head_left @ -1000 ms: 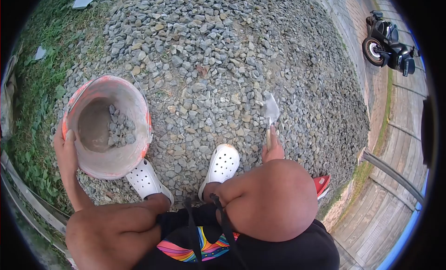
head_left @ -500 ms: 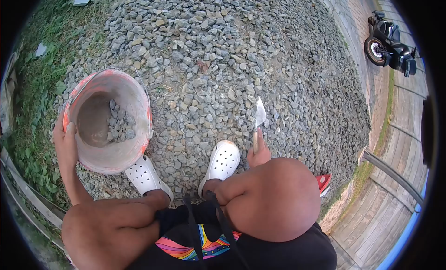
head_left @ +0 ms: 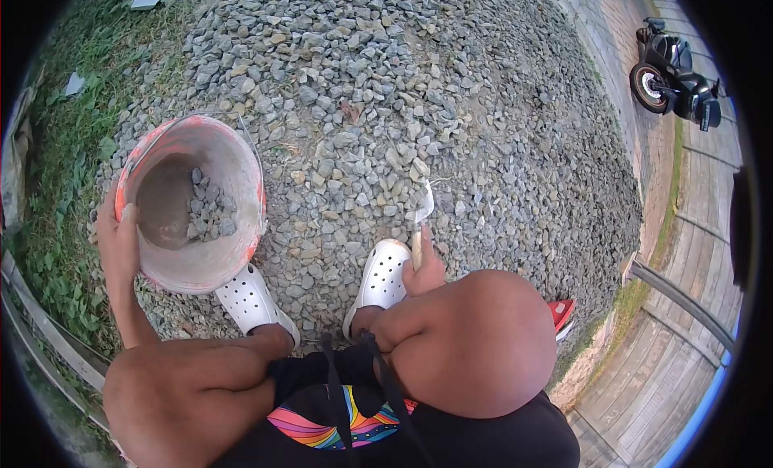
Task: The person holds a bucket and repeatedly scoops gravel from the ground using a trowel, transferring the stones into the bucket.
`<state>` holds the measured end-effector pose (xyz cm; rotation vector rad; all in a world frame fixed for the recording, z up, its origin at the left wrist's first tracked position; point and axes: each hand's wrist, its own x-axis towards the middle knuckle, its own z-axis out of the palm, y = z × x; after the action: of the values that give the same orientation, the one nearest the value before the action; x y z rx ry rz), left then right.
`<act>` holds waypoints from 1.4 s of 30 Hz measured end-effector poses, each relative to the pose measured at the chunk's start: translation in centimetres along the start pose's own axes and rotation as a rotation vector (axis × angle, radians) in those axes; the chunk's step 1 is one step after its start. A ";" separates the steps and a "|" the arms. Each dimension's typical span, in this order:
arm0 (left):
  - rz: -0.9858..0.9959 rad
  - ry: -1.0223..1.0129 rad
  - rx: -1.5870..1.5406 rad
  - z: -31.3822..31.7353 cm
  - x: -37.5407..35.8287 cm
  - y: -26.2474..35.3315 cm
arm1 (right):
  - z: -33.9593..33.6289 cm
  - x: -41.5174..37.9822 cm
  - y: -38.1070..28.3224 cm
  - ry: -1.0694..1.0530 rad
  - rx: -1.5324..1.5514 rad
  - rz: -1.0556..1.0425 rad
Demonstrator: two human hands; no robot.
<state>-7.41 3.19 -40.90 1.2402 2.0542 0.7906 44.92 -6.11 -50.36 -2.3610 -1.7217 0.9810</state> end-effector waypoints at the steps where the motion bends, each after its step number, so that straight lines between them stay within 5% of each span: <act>1: -0.013 -0.030 0.016 -0.1 -0.2 0.2 | 0.6 0.3 0.1 0.038 0.011 -0.017; 11: -0.043 -0.020 0.004 -0.7 0.0 -0.8 | 1.8 10.9 -4.4 0.177 0.023 -0.070; 19: -0.043 -0.008 0.013 -0.6 -0.2 0.3 | 1.9 10.2 -4.5 0.156 0.052 -0.084; 24: -0.032 -0.018 0.054 -0.8 -0.8 0.0 | 2.4 8.9 -3.5 0.258 0.170 -0.312; 31: -0.018 0.025 0.092 -0.2 -0.6 0.1 | 1.6 7.9 -3.0 0.191 0.332 -0.228; 42: -0.002 -0.017 0.020 -0.2 -0.7 1.0 | -0.8 5.2 -8.3 0.118 0.377 -0.407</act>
<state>-6.74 2.91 -39.88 1.2511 2.0537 0.7579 39.30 1.85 -48.75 -1.7158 -1.6977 0.9684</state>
